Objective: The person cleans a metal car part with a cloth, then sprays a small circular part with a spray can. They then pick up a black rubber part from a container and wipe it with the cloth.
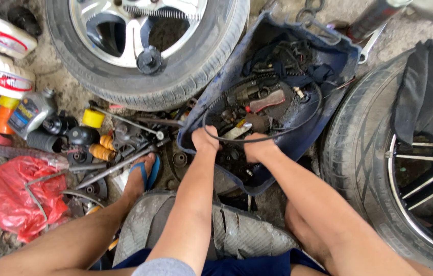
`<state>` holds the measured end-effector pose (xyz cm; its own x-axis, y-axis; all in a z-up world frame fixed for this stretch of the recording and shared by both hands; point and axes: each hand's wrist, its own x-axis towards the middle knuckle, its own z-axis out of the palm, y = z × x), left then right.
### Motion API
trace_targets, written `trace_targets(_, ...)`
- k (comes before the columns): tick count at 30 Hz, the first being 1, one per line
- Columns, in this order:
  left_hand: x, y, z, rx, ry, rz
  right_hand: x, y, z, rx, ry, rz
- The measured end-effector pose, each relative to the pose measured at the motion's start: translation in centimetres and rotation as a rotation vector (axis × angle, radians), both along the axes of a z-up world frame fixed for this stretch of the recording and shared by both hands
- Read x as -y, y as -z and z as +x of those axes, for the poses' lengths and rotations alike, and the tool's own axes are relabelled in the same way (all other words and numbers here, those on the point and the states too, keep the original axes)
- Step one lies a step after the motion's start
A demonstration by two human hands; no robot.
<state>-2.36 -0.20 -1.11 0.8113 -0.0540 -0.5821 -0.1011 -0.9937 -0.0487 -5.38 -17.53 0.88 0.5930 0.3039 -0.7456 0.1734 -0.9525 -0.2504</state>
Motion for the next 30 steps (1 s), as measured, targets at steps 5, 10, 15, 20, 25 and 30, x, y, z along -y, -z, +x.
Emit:
trace_targets(5, 1.5, 3.1, -0.8, 0.03, -0.109, -0.007, -0.7, -0.3, 0.3, -0.064, 0.068, 0.071)
trace_targets(10, 2.9, 0.9, -1.1, -0.001, -0.387, -0.126, -1.7, -5.3, 1.0, -0.192, 0.278, -0.231)
trace_targets(15, 1.1, -1.1, 0.6, -0.199, -0.452, -0.217, 1.4, -6.7, 1.6, 0.002, 0.249, 0.074)
trace_targets(20, -1.3, 2.9, 1.5, -0.267, -0.718, -0.409, 2.2, -7.2, 2.3, -0.015, 0.315, 0.075)
trace_targets(25, -1.3, -1.0, 1.8, -0.422, -1.185, -1.068, 2.2, -6.8, 1.9, -0.016, 0.394, 0.097)
trace_targets(30, -0.9, -2.9, 1.9, -0.215, -0.347, -0.199, 2.1, -4.8, 1.6, -0.065, 0.315, 0.074)
